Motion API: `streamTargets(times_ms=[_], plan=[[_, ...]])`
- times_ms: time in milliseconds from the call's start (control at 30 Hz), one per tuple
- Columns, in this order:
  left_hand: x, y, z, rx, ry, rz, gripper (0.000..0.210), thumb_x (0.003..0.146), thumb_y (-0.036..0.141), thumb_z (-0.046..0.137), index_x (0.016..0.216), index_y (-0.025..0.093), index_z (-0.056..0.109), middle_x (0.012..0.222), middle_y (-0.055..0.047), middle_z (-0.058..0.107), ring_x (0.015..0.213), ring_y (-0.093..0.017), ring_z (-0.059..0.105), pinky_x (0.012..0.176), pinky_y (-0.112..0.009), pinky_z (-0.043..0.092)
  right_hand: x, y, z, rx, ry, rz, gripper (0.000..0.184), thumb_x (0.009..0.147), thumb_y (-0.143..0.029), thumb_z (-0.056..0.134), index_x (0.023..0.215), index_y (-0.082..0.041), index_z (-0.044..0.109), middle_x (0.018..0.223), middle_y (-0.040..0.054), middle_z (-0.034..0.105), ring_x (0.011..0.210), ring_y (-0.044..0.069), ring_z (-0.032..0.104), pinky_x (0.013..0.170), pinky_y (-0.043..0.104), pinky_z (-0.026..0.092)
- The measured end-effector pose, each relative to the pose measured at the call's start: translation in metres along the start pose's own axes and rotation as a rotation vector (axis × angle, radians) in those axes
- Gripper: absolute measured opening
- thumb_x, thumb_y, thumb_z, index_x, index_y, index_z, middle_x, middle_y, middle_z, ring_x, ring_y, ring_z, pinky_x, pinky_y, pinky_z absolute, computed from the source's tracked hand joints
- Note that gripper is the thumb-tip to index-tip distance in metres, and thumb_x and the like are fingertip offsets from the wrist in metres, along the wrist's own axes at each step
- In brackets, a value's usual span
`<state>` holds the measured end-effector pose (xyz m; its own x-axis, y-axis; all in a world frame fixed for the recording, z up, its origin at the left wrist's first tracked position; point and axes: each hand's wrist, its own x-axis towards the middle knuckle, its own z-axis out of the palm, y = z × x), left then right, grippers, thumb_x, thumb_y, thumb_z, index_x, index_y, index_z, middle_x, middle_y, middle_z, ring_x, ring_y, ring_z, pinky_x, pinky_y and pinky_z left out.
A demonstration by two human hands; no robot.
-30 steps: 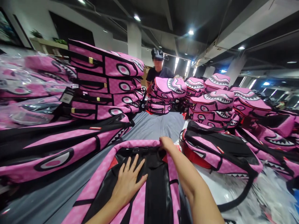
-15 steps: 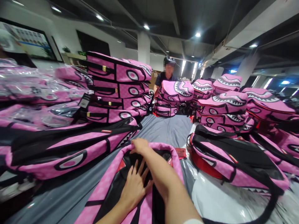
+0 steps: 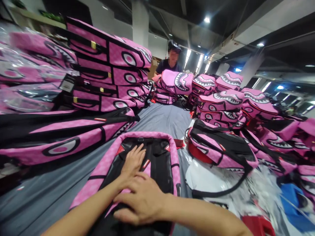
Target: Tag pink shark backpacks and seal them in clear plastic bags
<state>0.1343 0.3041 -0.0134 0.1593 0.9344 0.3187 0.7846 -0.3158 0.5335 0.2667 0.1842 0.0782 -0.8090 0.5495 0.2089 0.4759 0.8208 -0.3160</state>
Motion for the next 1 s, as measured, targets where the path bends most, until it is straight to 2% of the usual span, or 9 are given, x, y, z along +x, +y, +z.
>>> streamTargets(times_ms=[200, 300, 367, 500, 633, 733, 800, 900, 1000], plan=[[-0.02, 0.014, -0.052, -0.218, -0.094, 0.032, 0.058, 0.103, 0.031, 0.009, 0.119, 0.016, 0.063, 0.14, -0.015, 0.06, 0.14, -0.03, 0.044, 0.118, -0.054, 0.036, -0.019, 0.005, 0.043, -0.194, 0.006, 0.25, 0.041, 0.101, -0.031, 0.05, 0.138, -0.015, 0.054, 0.142, 0.0148, 0.059, 0.139, 0.026, 0.046, 0.12, 0.046, 0.031], [-0.078, 0.039, -0.092, -0.327, -0.301, 0.291, 0.042, 0.099, 0.048, 0.033, 0.094, 0.023, 0.066, 0.107, -0.005, 0.072, 0.106, -0.022, 0.063, 0.097, -0.035, 0.052, -0.015, 0.02, 0.065, -0.179, 0.007, 0.236, 0.045, 0.1, -0.033, 0.054, 0.141, -0.017, 0.052, 0.145, 0.0138, 0.057, 0.143, 0.026, 0.043, 0.123, 0.047, 0.028], [-0.117, 0.053, -0.104, -0.33, -0.556, 0.629, 0.034, 0.098, 0.047, 0.044, 0.08, 0.023, 0.061, 0.084, 0.0, 0.069, 0.078, -0.016, 0.061, 0.074, -0.027, 0.051, -0.017, 0.023, 0.072, -0.145, 0.022, 0.243, 0.045, 0.1, -0.032, 0.054, 0.143, -0.018, 0.051, 0.148, 0.012, 0.055, 0.143, 0.025, 0.043, 0.123, 0.046, 0.028], [-0.156, 0.056, -0.075, -0.077, -0.413, 1.093, 0.036, 0.101, 0.03, 0.038, 0.071, 0.023, 0.057, 0.062, 0.001, 0.061, 0.056, -0.016, 0.051, 0.058, -0.032, 0.041, -0.02, 0.027, 0.073, -0.055, 0.196, 0.297, 0.038, 0.104, -0.026, 0.045, 0.141, -0.02, 0.052, 0.145, 0.0096, 0.059, 0.139, 0.02, 0.048, 0.123, 0.043, 0.031], [-0.154, 0.036, -0.032, -0.04, -0.275, 1.118, 0.038, 0.099, 0.021, 0.033, 0.072, 0.023, 0.06, 0.063, -0.002, 0.062, 0.062, -0.018, 0.055, 0.063, -0.032, 0.044, -0.02, 0.033, 0.062, 0.029, 0.407, 0.372, 0.038, 0.102, -0.013, 0.03, 0.128, -0.015, 0.058, 0.123, 0.0121, 0.07, 0.117, 0.019, 0.064, 0.107, 0.037, 0.049], [-0.143, 0.024, -0.028, 0.044, -0.187, 1.013, 0.035, 0.098, 0.019, 0.034, 0.084, 0.021, 0.067, 0.079, -0.004, 0.069, 0.077, -0.019, 0.06, 0.079, -0.034, 0.048, -0.025, 0.019, 0.043, 0.01, 0.432, 0.302, 0.03, 0.098, -0.016, 0.042, 0.118, -0.015, 0.064, 0.111, 0.0106, 0.074, 0.104, 0.021, 0.068, 0.096, 0.035, 0.053], [-0.13, 0.018, -0.035, 0.121, -0.095, 0.898, 0.036, 0.098, 0.019, 0.034, 0.102, 0.017, 0.07, 0.097, -0.01, 0.073, 0.091, -0.023, 0.062, 0.09, -0.041, 0.048, -0.028, -0.001, 0.033, -0.021, 0.287, 0.053, 0.018, 0.09, -0.026, 0.061, 0.106, -0.02, 0.068, 0.097, 0.0057, 0.077, 0.092, 0.021, 0.07, 0.088, 0.033, 0.054], [-0.111, 0.005, -0.043, 0.216, 0.046, 0.724, 0.044, 0.1, 0.033, 0.039, 0.126, 0.01, 0.066, 0.124, -0.024, 0.067, 0.116, -0.039, 0.057, 0.099, -0.061, 0.04, -0.025, -0.028, 0.032, -0.032, -0.221, -0.395, 0.022, 0.08, -0.037, 0.08, 0.096, -0.025, 0.071, 0.088, -0.0002, 0.077, 0.083, 0.017, 0.071, 0.072, 0.024, 0.053], [-0.104, -0.014, -0.034, 0.275, 0.056, 0.562, 0.052, 0.096, 0.05, 0.043, 0.133, 0.022, 0.066, 0.145, -0.02, 0.059, 0.136, -0.047, 0.043, 0.107, -0.07, 0.03, -0.009, -0.03, 0.048, 0.02, -0.467, -0.259, 0.019, 0.076, -0.032, 0.085, 0.089, -0.028, 0.072, 0.091, -0.0065, 0.078, 0.086, 0.01, 0.073, 0.067, 0.013, 0.051]])
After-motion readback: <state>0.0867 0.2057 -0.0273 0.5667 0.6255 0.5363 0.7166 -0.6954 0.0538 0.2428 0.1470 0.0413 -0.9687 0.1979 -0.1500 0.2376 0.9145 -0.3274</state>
